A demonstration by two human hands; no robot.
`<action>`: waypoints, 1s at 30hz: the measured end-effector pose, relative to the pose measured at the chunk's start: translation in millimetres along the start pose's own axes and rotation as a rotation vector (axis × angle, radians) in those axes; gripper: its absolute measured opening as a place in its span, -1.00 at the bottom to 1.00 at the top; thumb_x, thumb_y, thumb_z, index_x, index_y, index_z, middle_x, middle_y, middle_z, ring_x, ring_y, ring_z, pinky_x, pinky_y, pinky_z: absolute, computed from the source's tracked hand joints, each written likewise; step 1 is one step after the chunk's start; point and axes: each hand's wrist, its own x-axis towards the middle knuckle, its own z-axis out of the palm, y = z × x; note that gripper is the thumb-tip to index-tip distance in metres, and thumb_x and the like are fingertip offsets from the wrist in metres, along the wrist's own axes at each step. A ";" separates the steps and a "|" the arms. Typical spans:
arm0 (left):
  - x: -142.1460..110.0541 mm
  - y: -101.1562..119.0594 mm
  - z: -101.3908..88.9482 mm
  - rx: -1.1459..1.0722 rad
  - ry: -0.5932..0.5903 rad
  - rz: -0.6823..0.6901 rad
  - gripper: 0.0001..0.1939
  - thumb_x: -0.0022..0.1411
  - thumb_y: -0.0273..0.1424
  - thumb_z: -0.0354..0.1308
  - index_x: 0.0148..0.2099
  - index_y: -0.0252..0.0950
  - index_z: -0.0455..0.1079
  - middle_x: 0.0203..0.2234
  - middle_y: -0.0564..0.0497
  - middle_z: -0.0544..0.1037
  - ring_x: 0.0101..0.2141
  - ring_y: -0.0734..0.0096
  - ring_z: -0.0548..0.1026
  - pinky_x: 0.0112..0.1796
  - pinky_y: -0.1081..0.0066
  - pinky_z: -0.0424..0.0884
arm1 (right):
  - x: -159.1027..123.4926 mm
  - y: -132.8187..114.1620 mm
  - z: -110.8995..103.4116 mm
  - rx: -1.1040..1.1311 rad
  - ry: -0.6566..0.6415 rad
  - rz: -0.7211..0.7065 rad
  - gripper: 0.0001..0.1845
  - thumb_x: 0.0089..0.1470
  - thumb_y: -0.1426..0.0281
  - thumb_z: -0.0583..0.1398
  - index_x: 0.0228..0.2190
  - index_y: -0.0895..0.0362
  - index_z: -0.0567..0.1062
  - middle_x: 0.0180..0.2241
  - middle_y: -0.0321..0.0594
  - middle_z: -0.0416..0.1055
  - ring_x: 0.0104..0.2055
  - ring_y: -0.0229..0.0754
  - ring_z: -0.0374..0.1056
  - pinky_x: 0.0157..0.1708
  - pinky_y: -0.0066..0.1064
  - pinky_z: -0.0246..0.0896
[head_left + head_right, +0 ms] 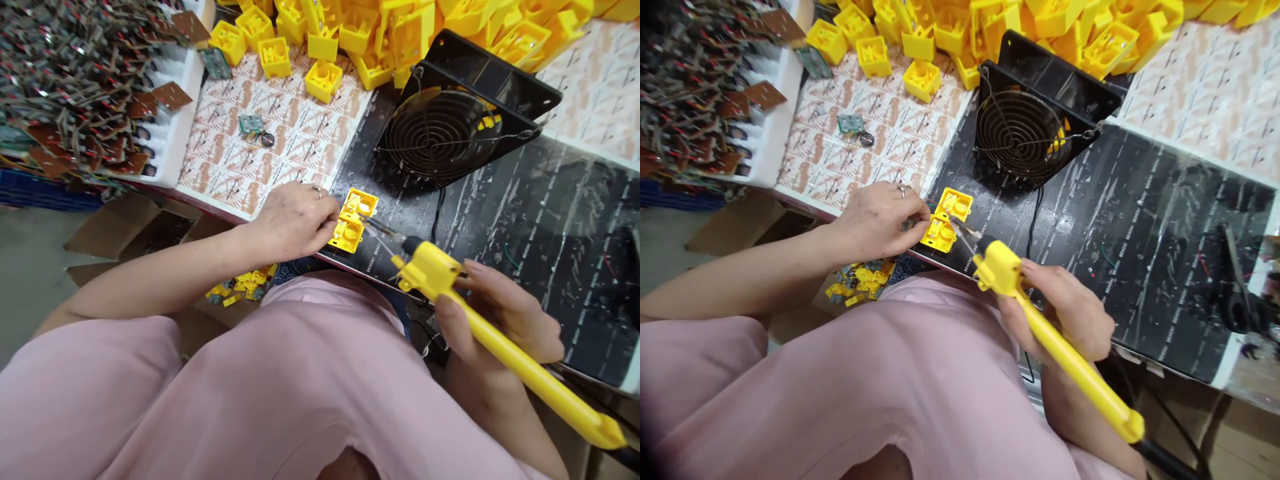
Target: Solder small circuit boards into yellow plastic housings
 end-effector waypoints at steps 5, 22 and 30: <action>6.6 1.5 -6.0 0.056 -0.089 0.013 -0.71 0.30 -0.39 -0.01 -0.35 -0.28 0.53 -0.51 -0.04 0.59 -0.41 0.25 0.54 -0.45 0.29 0.17 | 18.3 -12.2 5.2 0.072 -0.158 -0.435 -0.63 0.02 0.61 0.40 -0.12 0.11 0.56 -0.46 -0.32 0.56 -0.48 -0.22 0.50 -0.58 -0.45 0.43; 14.4 1.3 -11.5 0.054 -0.154 0.031 -0.67 0.35 -0.38 -0.02 -0.38 -0.28 0.52 -0.43 -0.09 0.60 -0.34 0.18 0.53 -0.43 0.24 0.22 | 24.6 -17.0 -8.8 -0.034 -0.228 -0.368 -0.89 0.23 0.47 0.30 -0.26 0.03 0.49 -0.44 -0.31 0.53 -0.46 -0.27 0.49 -0.49 -0.44 0.43; 10.6 1.9 -12.0 0.060 -0.175 0.003 -0.72 0.34 -0.36 0.00 -0.29 -0.27 0.53 -0.41 -0.08 0.58 -0.29 0.17 0.54 -0.36 0.25 0.28 | 13.4 -9.7 -5.4 -0.025 -0.115 -0.294 -0.48 0.03 0.60 0.40 0.00 -0.07 0.58 -0.37 -0.36 0.59 -0.44 -0.19 0.49 -0.53 -0.33 0.42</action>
